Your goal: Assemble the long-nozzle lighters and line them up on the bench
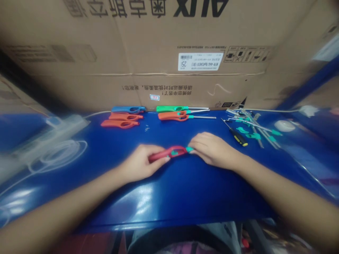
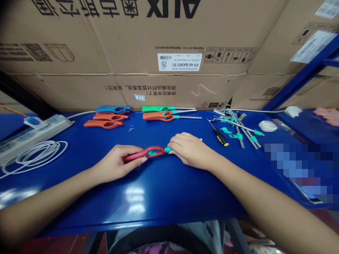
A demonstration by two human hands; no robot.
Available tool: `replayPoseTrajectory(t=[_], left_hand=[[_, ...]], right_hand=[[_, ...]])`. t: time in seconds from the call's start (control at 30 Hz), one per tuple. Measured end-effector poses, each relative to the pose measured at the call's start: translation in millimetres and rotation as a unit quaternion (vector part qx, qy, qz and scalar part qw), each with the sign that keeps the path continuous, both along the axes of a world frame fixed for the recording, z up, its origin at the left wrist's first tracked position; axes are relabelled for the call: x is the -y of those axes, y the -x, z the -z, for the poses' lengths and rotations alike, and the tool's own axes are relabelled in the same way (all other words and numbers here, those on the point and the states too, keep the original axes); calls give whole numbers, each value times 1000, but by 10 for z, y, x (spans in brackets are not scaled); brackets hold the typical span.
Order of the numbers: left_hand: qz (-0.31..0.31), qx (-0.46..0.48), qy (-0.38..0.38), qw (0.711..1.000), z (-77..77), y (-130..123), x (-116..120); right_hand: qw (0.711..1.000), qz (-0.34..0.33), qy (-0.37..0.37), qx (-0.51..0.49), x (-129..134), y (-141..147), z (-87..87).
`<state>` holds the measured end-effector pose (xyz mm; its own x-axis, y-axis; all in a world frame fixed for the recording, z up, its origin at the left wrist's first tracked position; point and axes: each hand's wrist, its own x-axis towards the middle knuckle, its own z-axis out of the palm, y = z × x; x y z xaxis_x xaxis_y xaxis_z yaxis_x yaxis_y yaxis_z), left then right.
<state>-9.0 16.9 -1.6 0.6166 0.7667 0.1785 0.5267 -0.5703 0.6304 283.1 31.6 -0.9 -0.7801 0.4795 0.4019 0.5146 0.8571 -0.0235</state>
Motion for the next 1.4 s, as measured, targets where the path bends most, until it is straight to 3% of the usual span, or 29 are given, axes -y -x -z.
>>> replayPoseTrajectory(t=[0.1,0.17,0.37,0.6,0.83,1.17,1.23,1.3,1.4], left_hand=[[-10,35,102,994,15,-20,26],[-8,55,125,991,20,-23,38],[40,20,-55,997,25,-7,108],[63,-86,-150,983,27,20,134],[-15,-157,-124,980,-59,-28,46],[-51,-153,-73,984,-73,33,-3],[-46,-131,-63,988,-66,32,-11],[-40,-110,-50,992,-58,27,-14],[-35,-89,-30,995,-60,21,-9]], right_hand=[[999,-22,-36,-27,49,41,44],[998,-22,-43,-45,58,37,53],[999,-23,-33,-25,95,35,54],[999,11,4,48,126,97,81],[987,113,66,89,108,97,-103],[968,123,199,92,-56,-225,-221],[962,165,201,84,-69,-351,-274],[946,268,160,87,-84,-527,-316],[878,450,98,130,-140,-854,-298]])
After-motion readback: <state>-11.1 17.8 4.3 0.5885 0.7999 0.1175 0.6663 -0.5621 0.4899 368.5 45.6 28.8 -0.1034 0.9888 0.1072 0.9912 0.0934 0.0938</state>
